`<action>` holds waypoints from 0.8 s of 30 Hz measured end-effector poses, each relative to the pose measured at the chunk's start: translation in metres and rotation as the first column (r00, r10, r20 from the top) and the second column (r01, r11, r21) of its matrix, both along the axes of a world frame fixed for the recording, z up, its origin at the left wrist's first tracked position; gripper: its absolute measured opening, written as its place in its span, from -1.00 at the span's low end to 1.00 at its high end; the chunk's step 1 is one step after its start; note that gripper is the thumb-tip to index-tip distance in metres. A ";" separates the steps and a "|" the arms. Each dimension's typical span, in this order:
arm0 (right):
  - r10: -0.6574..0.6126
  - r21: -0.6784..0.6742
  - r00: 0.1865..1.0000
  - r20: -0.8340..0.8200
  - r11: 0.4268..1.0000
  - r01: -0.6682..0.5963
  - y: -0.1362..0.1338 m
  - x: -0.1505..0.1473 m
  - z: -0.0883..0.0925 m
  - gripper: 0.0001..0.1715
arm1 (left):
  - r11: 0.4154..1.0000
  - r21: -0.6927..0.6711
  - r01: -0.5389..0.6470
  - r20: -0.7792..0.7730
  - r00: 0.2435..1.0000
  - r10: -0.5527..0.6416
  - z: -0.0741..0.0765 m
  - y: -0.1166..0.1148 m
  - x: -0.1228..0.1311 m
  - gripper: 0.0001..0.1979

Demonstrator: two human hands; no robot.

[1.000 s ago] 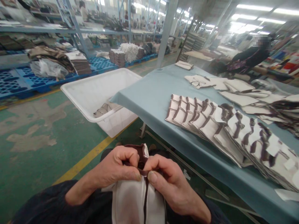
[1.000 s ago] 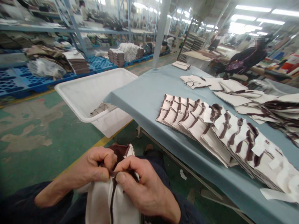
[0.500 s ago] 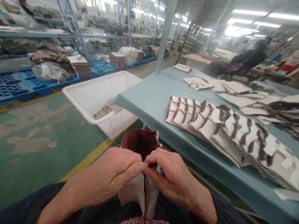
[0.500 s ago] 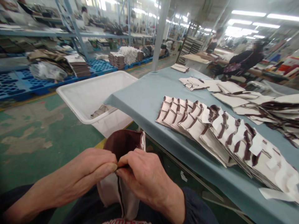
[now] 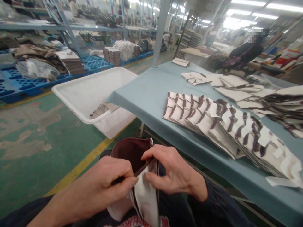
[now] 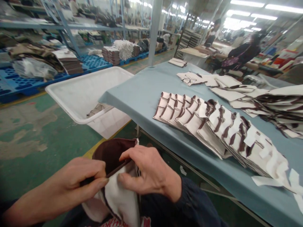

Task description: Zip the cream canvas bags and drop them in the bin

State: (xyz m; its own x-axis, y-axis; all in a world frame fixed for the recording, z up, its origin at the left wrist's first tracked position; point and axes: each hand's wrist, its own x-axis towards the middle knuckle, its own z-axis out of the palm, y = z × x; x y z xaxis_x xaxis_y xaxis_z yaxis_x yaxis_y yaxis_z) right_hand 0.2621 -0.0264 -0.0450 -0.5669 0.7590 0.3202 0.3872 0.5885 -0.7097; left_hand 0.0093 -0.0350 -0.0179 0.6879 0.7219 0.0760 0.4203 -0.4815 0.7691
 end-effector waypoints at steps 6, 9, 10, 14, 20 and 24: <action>-0.073 -0.011 0.996 0.059 0.997 0.074 0.020 0.027 -0.009 -0.75 | 0.977 0.204 -0.057 -0.066 0.995 0.072 -0.001 0.017 -0.031 -0.72; -0.060 0.008 0.998 0.018 0.998 0.060 0.011 0.025 0.007 -0.70 | 0.984 0.157 -0.084 -0.051 0.994 0.093 -0.015 0.028 -0.041 -0.68; -0.041 0.011 0.999 -0.003 0.999 0.041 0.008 0.023 0.013 -0.69 | 0.989 0.117 -0.090 -0.043 0.994 0.096 -0.019 0.030 -0.041 -0.67; 0.041 -0.037 0.995 -0.090 0.998 -0.045 0.000 0.011 0.033 -0.64 | 0.998 -0.016 -0.054 -0.024 0.998 0.053 -0.022 0.032 -0.031 -0.71; 0.053 -0.109 0.991 -0.126 0.992 -0.067 0.002 0.002 0.031 -0.68 | 0.997 -0.071 0.028 0.091 0.996 -0.022 -0.002 0.029 0.002 -0.87; 0.046 -0.162 0.995 -0.089 0.985 -0.060 0.002 -0.002 0.025 -0.79 | 0.975 -0.212 0.073 0.164 0.986 -0.038 0.005 0.031 0.012 -0.79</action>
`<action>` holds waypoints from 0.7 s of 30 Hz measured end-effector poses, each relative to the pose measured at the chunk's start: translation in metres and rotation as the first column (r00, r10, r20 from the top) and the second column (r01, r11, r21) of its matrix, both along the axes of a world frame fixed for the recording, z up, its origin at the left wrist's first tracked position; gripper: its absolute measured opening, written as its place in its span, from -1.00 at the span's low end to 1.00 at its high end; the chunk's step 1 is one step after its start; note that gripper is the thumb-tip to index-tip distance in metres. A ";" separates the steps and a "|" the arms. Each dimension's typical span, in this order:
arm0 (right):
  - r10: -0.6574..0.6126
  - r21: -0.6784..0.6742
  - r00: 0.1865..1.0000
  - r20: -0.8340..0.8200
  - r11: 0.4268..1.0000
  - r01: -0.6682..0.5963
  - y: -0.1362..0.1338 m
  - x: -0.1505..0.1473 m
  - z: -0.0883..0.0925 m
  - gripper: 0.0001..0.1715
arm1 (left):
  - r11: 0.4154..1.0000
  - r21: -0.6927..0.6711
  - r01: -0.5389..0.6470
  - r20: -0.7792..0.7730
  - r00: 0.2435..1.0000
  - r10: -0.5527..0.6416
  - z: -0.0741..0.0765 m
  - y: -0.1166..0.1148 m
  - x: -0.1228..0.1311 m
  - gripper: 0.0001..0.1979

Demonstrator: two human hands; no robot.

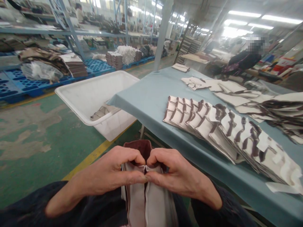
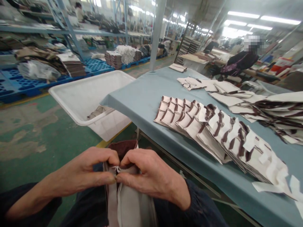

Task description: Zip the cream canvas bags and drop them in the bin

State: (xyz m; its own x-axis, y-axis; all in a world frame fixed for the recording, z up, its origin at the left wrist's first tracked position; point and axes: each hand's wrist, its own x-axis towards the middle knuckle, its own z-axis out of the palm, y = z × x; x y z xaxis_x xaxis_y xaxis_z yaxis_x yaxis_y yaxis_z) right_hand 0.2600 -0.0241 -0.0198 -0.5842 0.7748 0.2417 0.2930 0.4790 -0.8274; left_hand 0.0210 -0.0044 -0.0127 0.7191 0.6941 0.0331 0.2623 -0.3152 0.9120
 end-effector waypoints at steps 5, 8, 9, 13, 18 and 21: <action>-0.035 -0.006 0.998 0.048 0.999 0.036 -0.002 -0.004 -0.002 -0.85 | 0.993 -0.121 -0.008 -0.024 1.000 0.005 0.002 0.005 0.002 -0.76; -0.035 -0.013 0.998 0.052 0.999 0.036 -0.001 -0.006 -0.003 -0.83 | 0.986 -0.168 -0.015 -0.033 0.999 0.010 0.003 0.007 0.003 -0.79; -0.036 -0.032 0.998 0.049 0.999 0.037 0.000 -0.007 -0.004 -0.82 | 0.986 -0.167 -0.016 -0.027 1.000 0.012 0.003 0.007 0.003 -0.80; -0.045 -0.097 0.998 0.047 0.994 0.049 0.005 -0.008 -0.007 -0.72 | 0.994 -0.109 -0.027 -0.011 1.000 0.026 0.000 0.004 0.004 -0.79; -0.036 -0.115 0.995 0.097 0.992 0.047 0.007 -0.011 -0.010 -0.73 | 0.981 0.058 -0.188 -0.064 0.979 0.191 -0.013 -0.010 0.011 -0.80; -0.017 -0.191 0.998 0.068 0.981 0.030 0.006 -0.012 -0.009 -0.73 | 0.965 0.123 -0.233 -0.036 0.970 0.239 -0.019 -0.014 0.013 -0.72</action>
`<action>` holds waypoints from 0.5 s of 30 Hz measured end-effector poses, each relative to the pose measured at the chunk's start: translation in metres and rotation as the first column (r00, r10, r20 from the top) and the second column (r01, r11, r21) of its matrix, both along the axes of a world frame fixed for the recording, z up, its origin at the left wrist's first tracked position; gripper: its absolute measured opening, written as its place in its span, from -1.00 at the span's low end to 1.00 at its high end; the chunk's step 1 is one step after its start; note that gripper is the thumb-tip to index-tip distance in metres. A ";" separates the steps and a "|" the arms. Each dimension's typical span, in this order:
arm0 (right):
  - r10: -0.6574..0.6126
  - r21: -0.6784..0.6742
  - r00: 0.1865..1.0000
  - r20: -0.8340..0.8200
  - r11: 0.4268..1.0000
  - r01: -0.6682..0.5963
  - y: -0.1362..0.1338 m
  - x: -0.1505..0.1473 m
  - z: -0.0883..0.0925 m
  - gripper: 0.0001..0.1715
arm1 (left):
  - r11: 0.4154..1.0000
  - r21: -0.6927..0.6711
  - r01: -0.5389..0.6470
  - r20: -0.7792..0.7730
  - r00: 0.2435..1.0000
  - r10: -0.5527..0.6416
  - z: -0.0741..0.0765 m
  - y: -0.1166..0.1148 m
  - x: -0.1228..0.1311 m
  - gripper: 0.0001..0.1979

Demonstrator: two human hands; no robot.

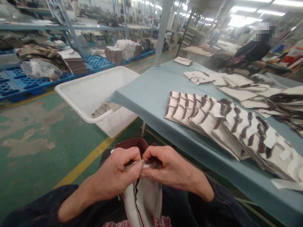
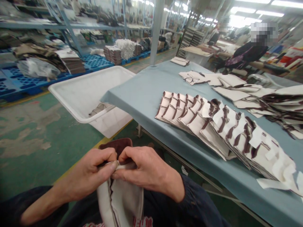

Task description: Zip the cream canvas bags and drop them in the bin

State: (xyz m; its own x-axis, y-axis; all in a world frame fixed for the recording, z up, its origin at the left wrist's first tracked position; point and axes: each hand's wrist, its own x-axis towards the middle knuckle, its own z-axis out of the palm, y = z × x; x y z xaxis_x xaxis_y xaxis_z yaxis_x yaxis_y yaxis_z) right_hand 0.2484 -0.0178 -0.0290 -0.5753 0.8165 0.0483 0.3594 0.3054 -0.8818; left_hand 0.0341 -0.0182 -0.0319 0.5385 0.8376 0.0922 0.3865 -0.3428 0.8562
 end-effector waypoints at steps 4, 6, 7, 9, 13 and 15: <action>-0.019 -0.046 1.000 0.008 0.999 0.019 0.000 -0.002 0.004 -0.70 | 0.996 -0.044 0.080 0.053 0.996 -0.078 0.000 0.005 -0.006 -0.61; -0.040 0.001 0.998 0.045 0.999 0.040 -0.001 -0.005 0.006 -0.69 | 0.987 -0.089 0.134 0.065 0.990 -0.128 0.003 0.010 -0.011 -0.59; -0.048 0.036 0.997 0.063 0.998 0.046 -0.001 -0.006 0.007 -0.69 | 0.982 -0.112 0.154 0.064 0.987 -0.147 0.005 0.012 -0.014 -0.58; -0.056 0.112 0.995 0.087 0.993 0.046 -0.002 -0.009 0.009 -0.70 | 0.973 -0.146 0.178 0.055 0.984 -0.171 0.010 0.014 -0.020 -0.57; -0.043 0.187 0.997 0.065 0.982 0.030 -0.003 -0.014 0.010 -0.77 | 0.967 -0.175 0.186 0.032 0.983 -0.183 0.016 0.015 -0.026 -0.58; -0.027 0.176 0.999 0.044 0.984 0.019 -0.002 -0.014 0.010 -0.77 | 0.966 -0.177 0.189 0.012 0.982 -0.189 0.018 0.015 -0.029 -0.57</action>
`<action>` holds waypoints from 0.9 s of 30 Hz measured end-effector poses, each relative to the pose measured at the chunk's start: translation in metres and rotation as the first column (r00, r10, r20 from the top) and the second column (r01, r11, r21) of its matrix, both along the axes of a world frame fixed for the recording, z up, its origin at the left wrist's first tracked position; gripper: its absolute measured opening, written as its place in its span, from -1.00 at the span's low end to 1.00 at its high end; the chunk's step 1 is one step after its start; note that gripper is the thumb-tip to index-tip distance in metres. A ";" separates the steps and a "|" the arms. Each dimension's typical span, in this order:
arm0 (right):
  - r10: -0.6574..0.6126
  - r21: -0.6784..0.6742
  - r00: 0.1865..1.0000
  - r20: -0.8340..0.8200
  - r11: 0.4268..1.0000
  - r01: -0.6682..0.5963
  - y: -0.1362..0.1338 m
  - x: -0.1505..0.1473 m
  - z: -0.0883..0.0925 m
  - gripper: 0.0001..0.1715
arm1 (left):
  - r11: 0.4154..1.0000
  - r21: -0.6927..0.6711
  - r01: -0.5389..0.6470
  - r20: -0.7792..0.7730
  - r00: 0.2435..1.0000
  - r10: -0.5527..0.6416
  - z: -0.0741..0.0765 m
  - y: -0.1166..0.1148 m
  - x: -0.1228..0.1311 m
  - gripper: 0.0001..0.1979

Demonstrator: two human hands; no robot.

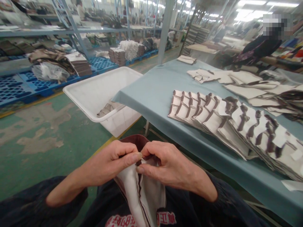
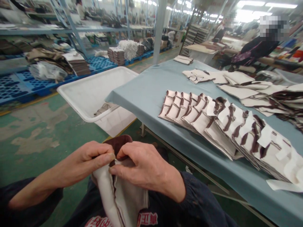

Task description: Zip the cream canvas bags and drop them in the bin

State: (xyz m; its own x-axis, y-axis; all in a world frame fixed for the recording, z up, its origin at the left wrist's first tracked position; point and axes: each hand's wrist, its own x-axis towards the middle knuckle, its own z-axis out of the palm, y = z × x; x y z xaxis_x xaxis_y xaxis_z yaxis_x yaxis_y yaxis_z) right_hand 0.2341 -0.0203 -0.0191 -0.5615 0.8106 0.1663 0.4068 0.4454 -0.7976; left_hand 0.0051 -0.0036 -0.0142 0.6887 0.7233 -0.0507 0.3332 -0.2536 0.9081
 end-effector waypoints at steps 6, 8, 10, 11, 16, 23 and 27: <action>0.026 -0.037 1.000 0.015 0.999 -0.025 0.001 0.001 0.002 -0.77 | 0.991 0.101 0.090 -0.097 0.992 -0.080 0.013 0.001 -0.006 -0.58; 0.022 -0.040 0.999 0.043 0.999 -0.021 0.000 0.001 0.003 -0.80 | 0.987 0.117 0.108 -0.159 0.983 -0.089 0.019 0.002 -0.007 -0.67; 0.013 -0.048 0.997 0.077 0.999 -0.009 0.001 0.000 0.005 -0.81 | 0.981 0.153 0.119 -0.211 0.974 -0.085 0.023 0.004 -0.007 -0.76; 0.008 -0.054 0.995 0.097 0.999 -0.003 0.001 -0.001 0.006 -0.81 | 0.975 0.180 0.130 -0.229 0.970 -0.088 0.024 0.005 -0.006 -0.78; -0.011 -0.088 0.979 0.206 0.996 0.030 0.006 -0.006 0.010 -0.74 | 0.943 0.277 0.187 -0.280 0.954 -0.107 0.032 0.008 0.000 -0.84; -0.015 -0.102 0.975 0.220 0.994 0.038 0.004 -0.005 0.014 -0.84 | 0.830 0.518 0.206 -0.261 0.962 -0.076 0.027 0.003 0.007 -0.77; -0.043 -0.170 0.995 0.093 0.984 0.058 0.000 0.002 0.018 -0.86 | 0.634 0.732 0.249 -0.289 0.956 -0.041 0.011 -0.004 0.003 -0.67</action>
State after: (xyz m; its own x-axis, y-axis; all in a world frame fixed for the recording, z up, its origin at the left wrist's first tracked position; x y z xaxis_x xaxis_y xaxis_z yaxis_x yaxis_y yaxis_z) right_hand 0.2366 -0.0198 -0.0007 -0.5252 0.8505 -0.0272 0.4978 0.2812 -0.8204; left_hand 0.0078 -0.0073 -0.0034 0.8310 0.4691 0.2990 0.3945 -0.8759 0.2778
